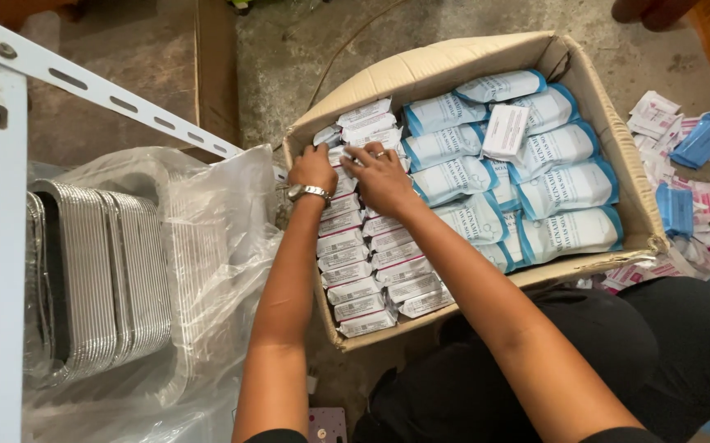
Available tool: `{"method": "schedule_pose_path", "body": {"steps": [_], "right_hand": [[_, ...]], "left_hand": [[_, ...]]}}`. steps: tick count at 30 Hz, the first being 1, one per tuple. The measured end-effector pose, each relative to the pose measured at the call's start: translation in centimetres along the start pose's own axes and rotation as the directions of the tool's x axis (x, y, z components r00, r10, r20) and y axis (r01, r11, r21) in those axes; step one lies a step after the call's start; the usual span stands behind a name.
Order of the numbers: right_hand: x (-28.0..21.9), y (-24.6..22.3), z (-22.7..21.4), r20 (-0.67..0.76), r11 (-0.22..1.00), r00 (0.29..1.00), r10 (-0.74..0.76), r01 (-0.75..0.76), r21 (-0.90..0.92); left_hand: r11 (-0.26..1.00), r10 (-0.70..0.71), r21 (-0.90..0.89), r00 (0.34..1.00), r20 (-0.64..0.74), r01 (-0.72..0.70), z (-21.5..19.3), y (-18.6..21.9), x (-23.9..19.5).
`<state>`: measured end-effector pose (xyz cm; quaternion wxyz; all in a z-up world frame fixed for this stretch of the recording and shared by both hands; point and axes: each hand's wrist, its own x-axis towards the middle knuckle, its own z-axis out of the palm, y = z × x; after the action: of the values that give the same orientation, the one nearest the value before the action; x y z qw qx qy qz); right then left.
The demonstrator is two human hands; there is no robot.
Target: The person organizes and packs small packaged items into a cardboard box while sitting on the floor.
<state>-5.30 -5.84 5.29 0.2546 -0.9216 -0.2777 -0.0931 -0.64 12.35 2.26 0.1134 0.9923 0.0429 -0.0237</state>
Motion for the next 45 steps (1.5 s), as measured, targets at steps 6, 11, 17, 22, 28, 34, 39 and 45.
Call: {"method": "schedule_pose_path", "body": {"steps": [6,11,17,22,28,34,39,45], "right_hand": [[-0.9,-0.4,1.4,0.035,0.991,0.999,-0.011,0.015,-0.134],[-1.1,-1.0,1.7,0.037,0.973,0.999,-0.009,0.017,-0.231],[-2.4,-0.8,0.7,0.050,0.991,0.999,-0.001,0.008,-0.136],[-3.7,2.4,1.7,-0.100,0.994,0.994,0.045,-0.034,0.108],[-4.9,5.2,-3.6,-0.311,0.934,0.907,0.283,-0.187,0.305],[-6.9,9.1,-5.6,-0.526,0.830,0.641,0.558,-0.439,0.345],[-8.2,10.7,-6.0,-0.630,0.742,0.423,0.651,-0.530,0.410],[-9.4,14.6,-2.6,-0.642,0.564,0.070,0.763,-0.557,0.609]], "left_hand": [[0.986,-0.011,0.169,1.000,-0.009,0.012,3.0,0.0,0.3],[0.961,-0.038,0.269,0.996,-0.077,0.058,6.1,-0.8,2.3],[0.819,0.061,0.572,0.998,-0.019,-0.040,3.7,-0.2,1.9],[0.949,0.073,0.312,0.996,-0.059,-0.051,1.6,-0.6,0.9],[0.958,0.238,0.224,0.935,-0.264,-0.180,-2.9,7.2,-0.4],[0.915,0.340,-0.111,0.888,-0.310,-0.389,0.3,17.6,-0.3],[0.816,0.343,-0.420,0.917,-0.203,-0.398,4.9,23.5,0.2],[0.748,0.462,-0.484,0.880,-0.113,-0.455,8.4,27.8,2.1]]}}
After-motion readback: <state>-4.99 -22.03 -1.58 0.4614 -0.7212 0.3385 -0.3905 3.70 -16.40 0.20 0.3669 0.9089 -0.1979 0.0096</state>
